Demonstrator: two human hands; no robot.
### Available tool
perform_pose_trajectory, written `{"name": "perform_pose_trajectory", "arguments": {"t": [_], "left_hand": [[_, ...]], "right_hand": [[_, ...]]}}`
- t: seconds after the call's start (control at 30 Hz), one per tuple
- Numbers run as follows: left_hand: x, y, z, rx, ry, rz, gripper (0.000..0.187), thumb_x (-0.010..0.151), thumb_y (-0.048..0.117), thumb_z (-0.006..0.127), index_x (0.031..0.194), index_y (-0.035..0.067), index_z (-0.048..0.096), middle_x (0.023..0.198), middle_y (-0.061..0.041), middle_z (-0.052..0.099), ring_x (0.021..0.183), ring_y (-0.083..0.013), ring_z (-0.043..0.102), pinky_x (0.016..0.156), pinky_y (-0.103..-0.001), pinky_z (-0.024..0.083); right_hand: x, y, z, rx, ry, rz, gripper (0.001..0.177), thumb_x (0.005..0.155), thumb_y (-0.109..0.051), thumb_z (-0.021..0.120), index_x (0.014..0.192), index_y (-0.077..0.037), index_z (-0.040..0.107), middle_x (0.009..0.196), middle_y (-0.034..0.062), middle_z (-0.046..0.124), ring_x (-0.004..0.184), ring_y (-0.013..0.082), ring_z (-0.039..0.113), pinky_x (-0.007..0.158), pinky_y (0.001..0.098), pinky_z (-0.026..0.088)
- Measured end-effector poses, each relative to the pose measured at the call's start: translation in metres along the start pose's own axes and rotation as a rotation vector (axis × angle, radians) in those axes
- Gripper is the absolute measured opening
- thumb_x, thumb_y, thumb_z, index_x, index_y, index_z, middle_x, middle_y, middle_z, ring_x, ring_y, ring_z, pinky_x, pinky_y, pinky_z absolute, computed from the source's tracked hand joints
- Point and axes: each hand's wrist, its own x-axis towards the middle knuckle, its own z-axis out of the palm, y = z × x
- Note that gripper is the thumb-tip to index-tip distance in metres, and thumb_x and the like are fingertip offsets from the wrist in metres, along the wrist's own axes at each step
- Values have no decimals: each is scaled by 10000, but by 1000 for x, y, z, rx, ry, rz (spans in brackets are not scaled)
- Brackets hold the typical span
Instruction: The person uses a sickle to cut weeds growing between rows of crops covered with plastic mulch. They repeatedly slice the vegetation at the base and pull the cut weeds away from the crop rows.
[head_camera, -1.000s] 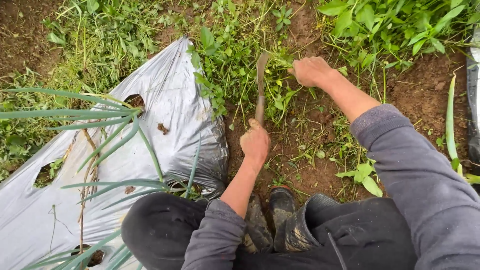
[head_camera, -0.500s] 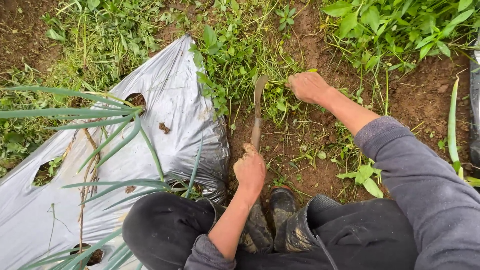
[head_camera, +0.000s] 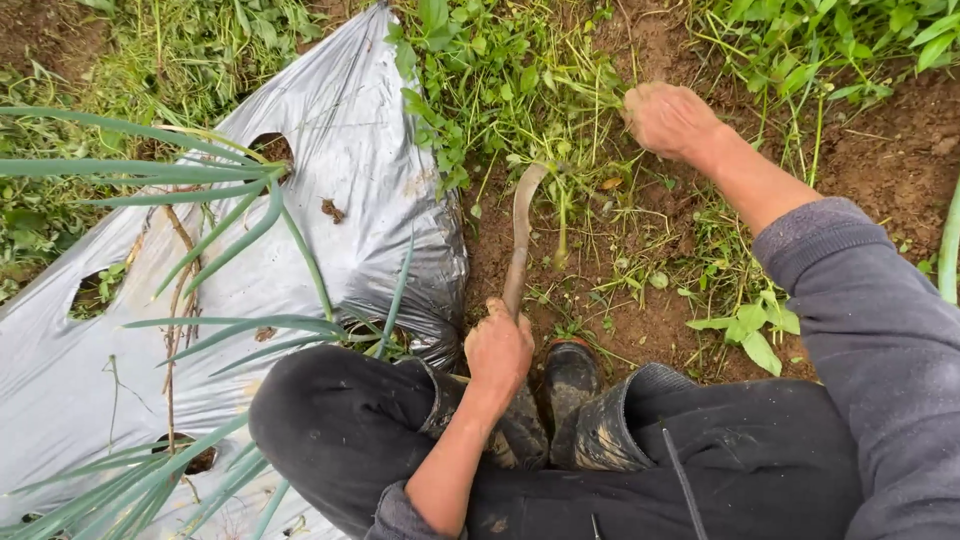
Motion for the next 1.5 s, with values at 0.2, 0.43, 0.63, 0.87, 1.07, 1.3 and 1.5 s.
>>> {"name": "perform_pose_trajectory", "arguments": {"t": [0.2,0.43,0.63,0.87,1.07,1.3,1.5], "left_hand": [[0,14,-73,-301,100,-97,576,1016,375,501,1349,-90,436,834,-240,723,747,-468,705,663,-577,547],[-28,-4,-87,-966,-342,-196,523,913,603,539,1152,142,474,762,-35,571,652,-186,602,670,-419,471],[-27,-9,-28,-694,-626,-153,525,978,502,533,1320,104,528,1231,-155,637,1074,-378,626,839,-561,467],[2,30,-44,-646,-554,288,725,1071,294,495,1592,541,54,1199,-184,570,888,-399,710,1059,-613,502],[33,64,-64,-397,-471,96,674,1086,463,212,1461,-48,440,1272,-363,627,1236,-504,605,1060,-599,455],[96,85,51,-352,-338,214,761,1060,572,182,1440,-19,475,1082,-329,711,1132,-475,680,1022,-545,502],[146,124,6,-466,-261,198,791,1063,574,188,1404,-51,532,1070,-341,706,1117,-462,692,970,-563,541]], "right_hand": [[1,-25,-15,-21,118,-7,265,1131,-90,300,942,-101,485,735,1,450,585,138,397,502,278,453],[6,-4,-51,749,81,626,298,1193,-166,380,997,-9,540,782,110,544,541,192,493,406,284,445],[1,15,-85,570,266,761,166,1108,-48,459,1089,51,590,806,99,612,603,198,571,462,320,521],[-88,-20,-138,370,-471,768,433,1193,-276,374,872,-43,546,693,27,458,535,159,428,547,290,495],[-147,-115,-145,254,-202,1114,526,1155,-337,333,1376,68,586,1307,364,580,1251,430,574,1024,532,487],[-165,-141,-51,222,248,1051,683,1137,-470,266,1558,57,370,1550,360,337,1460,448,319,1175,562,301],[-167,-138,-28,111,279,1022,670,1136,-460,239,1557,41,377,1524,342,403,1427,439,397,1159,539,341]]}}
